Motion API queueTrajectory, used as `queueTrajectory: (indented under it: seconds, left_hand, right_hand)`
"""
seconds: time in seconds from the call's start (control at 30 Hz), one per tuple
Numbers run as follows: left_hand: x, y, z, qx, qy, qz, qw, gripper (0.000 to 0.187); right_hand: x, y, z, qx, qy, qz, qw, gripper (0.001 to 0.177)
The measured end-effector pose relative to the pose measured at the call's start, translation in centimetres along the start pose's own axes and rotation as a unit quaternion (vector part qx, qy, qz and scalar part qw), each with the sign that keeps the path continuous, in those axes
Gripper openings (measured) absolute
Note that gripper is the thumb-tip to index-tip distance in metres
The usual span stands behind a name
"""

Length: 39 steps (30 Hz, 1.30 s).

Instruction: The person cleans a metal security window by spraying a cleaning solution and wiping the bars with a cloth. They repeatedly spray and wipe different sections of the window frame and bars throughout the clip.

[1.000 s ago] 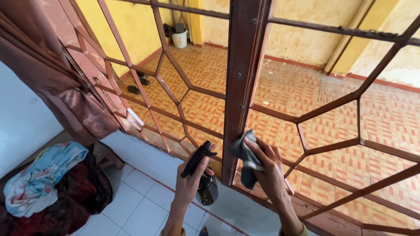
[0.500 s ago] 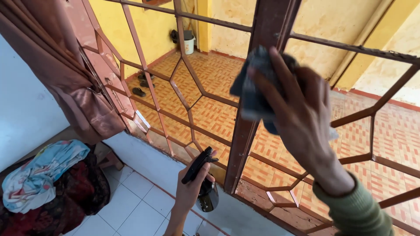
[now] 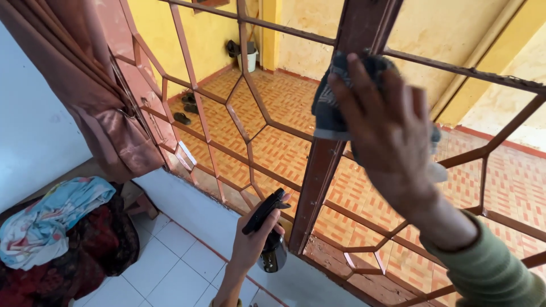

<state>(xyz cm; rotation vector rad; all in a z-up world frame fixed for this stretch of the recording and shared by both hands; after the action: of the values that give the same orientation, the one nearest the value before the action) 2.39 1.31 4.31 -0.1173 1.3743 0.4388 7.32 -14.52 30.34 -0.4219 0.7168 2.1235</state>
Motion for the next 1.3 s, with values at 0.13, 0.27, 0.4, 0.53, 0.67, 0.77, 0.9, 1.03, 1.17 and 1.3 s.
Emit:
queueTrajectory:
  seconds: [0.13, 0.27, 0.4, 0.53, 0.67, 0.77, 0.9, 1.03, 1.17, 1.3]
  left_hand:
    - [0.0, 0.0, 0.1, -0.008, 0.004, 0.003, 1.0, 0.051]
    - [-0.3, -0.2, -0.3, 0.007, -0.02, -0.009, 1.0, 0.052]
    - [-0.5, -0.3, 0.2, -0.001, -0.013, 0.018, 1.0, 0.05]
    - [-0.4, -0.3, 0.6, 0.006, 0.008, 0.002, 1.0, 0.051]
    - [-0.6, -0.1, 0.4, 0.002, -0.026, 0.002, 1.0, 0.05]
    - [-0.2, -0.2, 0.7, 0.006, -0.024, 0.007, 1.0, 0.05]
    - [-0.2, -0.3, 1.5, 0.0, -0.034, 0.027, 0.999, 0.05]
    - [-0.5, -0.3, 1.5, -0.014, -0.032, 0.015, 0.999, 0.048]
    - [-1.1, -0.8, 1.6, 0.006, -0.048, 0.005, 0.999, 0.046]
    - [-0.1, -1.3, 2.3, 0.022, -0.007, 0.002, 1.0, 0.05]
  right_hand:
    - [1.0, -1.4, -2.5, 0.063, -0.007, 0.053, 0.997, 0.058]
    - [0.7, -0.3, -1.9, 0.093, -0.008, 0.116, 0.989, 0.054]
    - [0.1, 0.4, 1.3, 0.043, -0.011, 0.049, 0.998, 0.037]
    - [1.6, -1.3, -0.2, 0.065, 0.0, -0.023, 0.998, 0.072]
    - [1.6, -0.4, -0.7, 0.102, 0.021, 0.038, 0.994, 0.046]
    - [0.3, 0.4, 0.9, 0.092, 0.01, 0.048, 0.995, 0.047]
    - [-0.1, -0.8, -0.1, 0.076, 0.0, 0.012, 0.997, 0.053]
    - [0.1, 0.5, -2.0, 0.067, 0.002, 0.069, 0.995, 0.045]
    - [-1.4, 1.6, -3.5, 0.09, -0.069, 0.195, 0.974, 0.064]
    - [-1.2, 0.8, -4.9, 0.086, -0.09, 0.141, 0.982, 0.05]
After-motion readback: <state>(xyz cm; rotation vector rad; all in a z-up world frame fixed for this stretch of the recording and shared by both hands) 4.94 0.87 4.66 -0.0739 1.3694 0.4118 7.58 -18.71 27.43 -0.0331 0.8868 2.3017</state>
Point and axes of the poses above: each hand's wrist, its own z-axis towards the middle knuckle, its own y-axis out of the back of the hand, x = y × z, the point moved 8 cm from there along z, towards the middle knuckle, and after that the axes turned 15 degrees about z, right-handed, at the moved point
